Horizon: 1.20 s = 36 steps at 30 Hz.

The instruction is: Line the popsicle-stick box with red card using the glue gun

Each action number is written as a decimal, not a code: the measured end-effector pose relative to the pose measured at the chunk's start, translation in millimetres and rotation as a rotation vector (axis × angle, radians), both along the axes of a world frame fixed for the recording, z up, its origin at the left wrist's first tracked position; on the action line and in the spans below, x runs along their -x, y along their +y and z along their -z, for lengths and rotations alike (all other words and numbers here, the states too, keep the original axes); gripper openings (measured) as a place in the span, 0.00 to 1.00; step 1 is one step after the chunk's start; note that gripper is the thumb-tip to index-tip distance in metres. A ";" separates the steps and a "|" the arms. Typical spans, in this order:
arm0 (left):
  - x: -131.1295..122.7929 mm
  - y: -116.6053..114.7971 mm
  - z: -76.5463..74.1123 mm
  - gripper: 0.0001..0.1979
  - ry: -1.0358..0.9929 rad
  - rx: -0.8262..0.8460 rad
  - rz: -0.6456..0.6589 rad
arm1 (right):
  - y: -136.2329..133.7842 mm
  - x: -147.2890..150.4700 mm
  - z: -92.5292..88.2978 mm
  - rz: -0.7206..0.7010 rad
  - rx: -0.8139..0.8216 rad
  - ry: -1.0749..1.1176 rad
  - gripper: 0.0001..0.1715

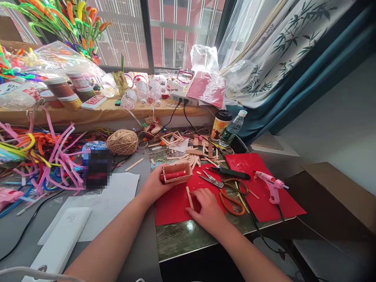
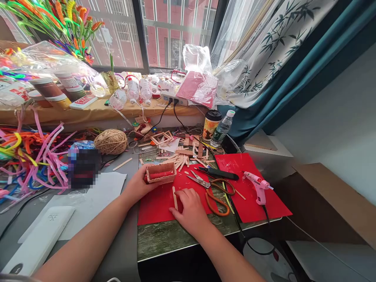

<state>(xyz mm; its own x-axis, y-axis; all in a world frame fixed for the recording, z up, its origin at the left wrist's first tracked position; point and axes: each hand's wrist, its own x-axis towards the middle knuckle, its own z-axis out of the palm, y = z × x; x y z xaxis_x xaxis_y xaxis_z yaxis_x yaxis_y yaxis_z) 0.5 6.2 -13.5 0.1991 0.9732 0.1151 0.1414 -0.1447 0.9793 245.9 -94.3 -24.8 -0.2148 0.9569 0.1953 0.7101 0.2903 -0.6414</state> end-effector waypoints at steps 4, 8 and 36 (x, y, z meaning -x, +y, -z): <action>3.9 -7.4 -6.0 0.33 0.123 -0.150 0.041 | 0.8 -7.5 2.2 -0.051 0.018 0.060 0.16; 5.7 -12.9 -8.4 0.34 0.220 -0.223 0.152 | 9.3 -24.6 5.0 -0.031 -0.045 0.040 0.12; -25.3 -36.6 -28.1 0.20 0.473 -0.057 0.583 | 30.9 -67.7 5.7 -0.129 0.021 -0.026 0.16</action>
